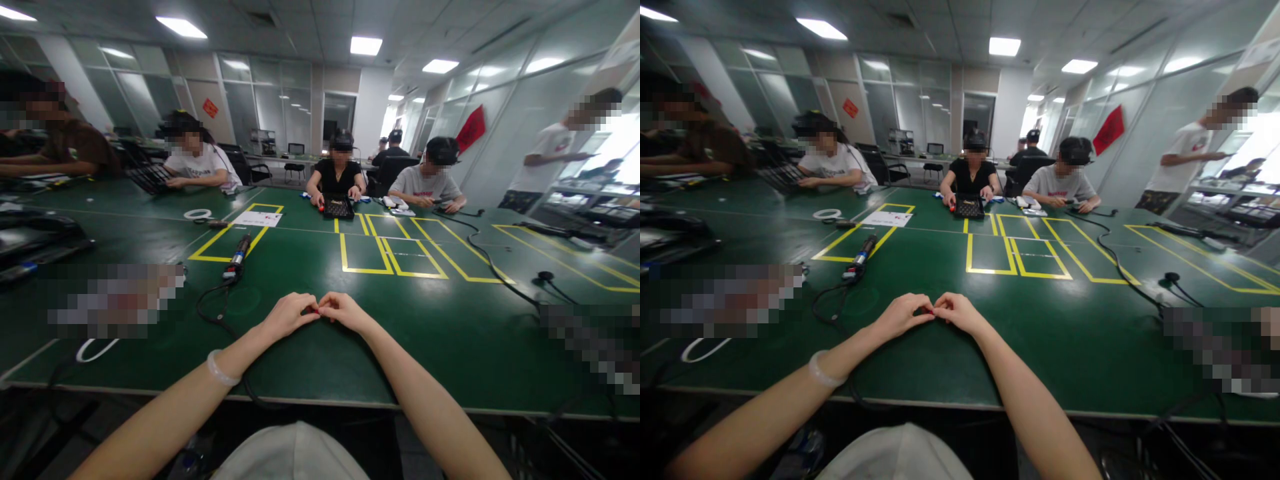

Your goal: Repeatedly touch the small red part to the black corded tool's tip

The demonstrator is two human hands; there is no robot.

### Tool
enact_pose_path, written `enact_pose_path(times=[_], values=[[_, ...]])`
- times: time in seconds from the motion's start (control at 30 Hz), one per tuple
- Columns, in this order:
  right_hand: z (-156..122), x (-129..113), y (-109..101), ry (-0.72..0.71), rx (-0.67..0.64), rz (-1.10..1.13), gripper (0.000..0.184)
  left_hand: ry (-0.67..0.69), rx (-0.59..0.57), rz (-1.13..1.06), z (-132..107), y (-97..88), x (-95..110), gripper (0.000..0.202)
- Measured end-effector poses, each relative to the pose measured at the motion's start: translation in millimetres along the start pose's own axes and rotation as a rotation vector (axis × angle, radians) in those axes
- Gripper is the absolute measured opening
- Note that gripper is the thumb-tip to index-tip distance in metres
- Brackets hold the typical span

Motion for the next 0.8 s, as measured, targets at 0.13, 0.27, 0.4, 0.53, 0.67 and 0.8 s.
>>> enact_pose_path(times=[0.13,0.27,0.4,0.53,0.67,0.8], values=[[-1,-3,-1,0.037,-0.052,0.129,0.029,0.021,0.008,0.002,-1,-0.3,6,0.022],[-4,-5,-4,0.037,-0.062,0.154,0.029,0.006,-0.012,-0.010,2,-11.5,7,0.026],[-5,-2,-8,0.042,-0.036,0.129,0.029,-0.258,0.204,0.075,0,-45.1,-29,0.040],[-5,0,-10,0.030,-0.049,0.116,0.027,-0.660,0.444,0.401,-23,-83.2,-91,0.051],[-5,-2,-9,0.034,-0.052,0.119,0.026,-1.052,0.308,0.466,-49,-99.1,-129,0.056],[-4,-4,-7,0.046,-0.053,0.099,0.025,-1.102,0.039,0.379,-50,-94.3,-132,0.066]])
Point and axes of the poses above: each hand's wrist, its own z-axis towards the middle knuckle, its own y-axis out of the palm, x = y × z, the point moved 1 cm from there along z, towards the middle knuckle, and after that the axes turned 8 degrees about -y, right-handed, at the moved point
